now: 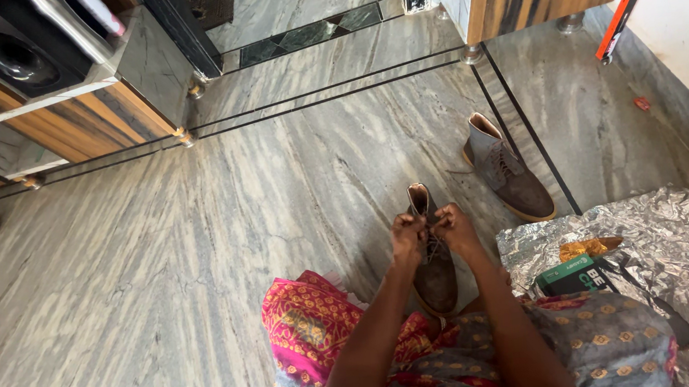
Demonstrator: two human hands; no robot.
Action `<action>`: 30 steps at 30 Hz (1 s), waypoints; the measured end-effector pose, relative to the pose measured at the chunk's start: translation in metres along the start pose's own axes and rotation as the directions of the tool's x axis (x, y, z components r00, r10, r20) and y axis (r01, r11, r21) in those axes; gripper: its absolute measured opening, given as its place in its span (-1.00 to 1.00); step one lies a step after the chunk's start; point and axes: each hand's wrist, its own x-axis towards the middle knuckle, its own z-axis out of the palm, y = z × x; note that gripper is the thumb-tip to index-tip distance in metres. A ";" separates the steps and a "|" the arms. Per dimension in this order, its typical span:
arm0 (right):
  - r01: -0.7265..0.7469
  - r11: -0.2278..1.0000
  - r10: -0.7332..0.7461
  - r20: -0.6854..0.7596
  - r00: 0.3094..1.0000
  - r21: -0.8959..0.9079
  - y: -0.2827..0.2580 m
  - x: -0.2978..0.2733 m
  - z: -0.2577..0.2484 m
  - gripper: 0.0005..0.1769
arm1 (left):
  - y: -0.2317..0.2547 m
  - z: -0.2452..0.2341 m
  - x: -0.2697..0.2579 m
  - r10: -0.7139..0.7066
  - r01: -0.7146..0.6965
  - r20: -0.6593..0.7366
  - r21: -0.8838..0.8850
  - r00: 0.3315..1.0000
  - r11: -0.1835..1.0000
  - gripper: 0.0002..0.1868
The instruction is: The person sits on the floor and laces a pair of brown leather shoes. They thread the laces through the eyelets of one shoe, then the other, and tie the laces on both shoes.
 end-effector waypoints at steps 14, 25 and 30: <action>-0.184 0.952 0.157 -0.128 0.979 -0.243 0.006 -0.036 0.000 -0.53 | 0.019 -0.030 -0.014 0.074 -0.067 0.093 -0.078 0.993 0.995 -0.72; -0.340 0.917 0.301 0.196 0.933 0.209 -0.004 -0.057 0.019 -0.22 | 0.023 -0.079 -0.088 -0.060 0.085 -0.061 0.619 0.996 0.781 -0.57; -0.282 0.952 0.248 0.240 0.939 0.120 -0.017 -0.057 0.029 -0.31 | 0.020 -0.087 -0.119 0.243 -0.369 0.293 0.848 0.925 0.381 -0.48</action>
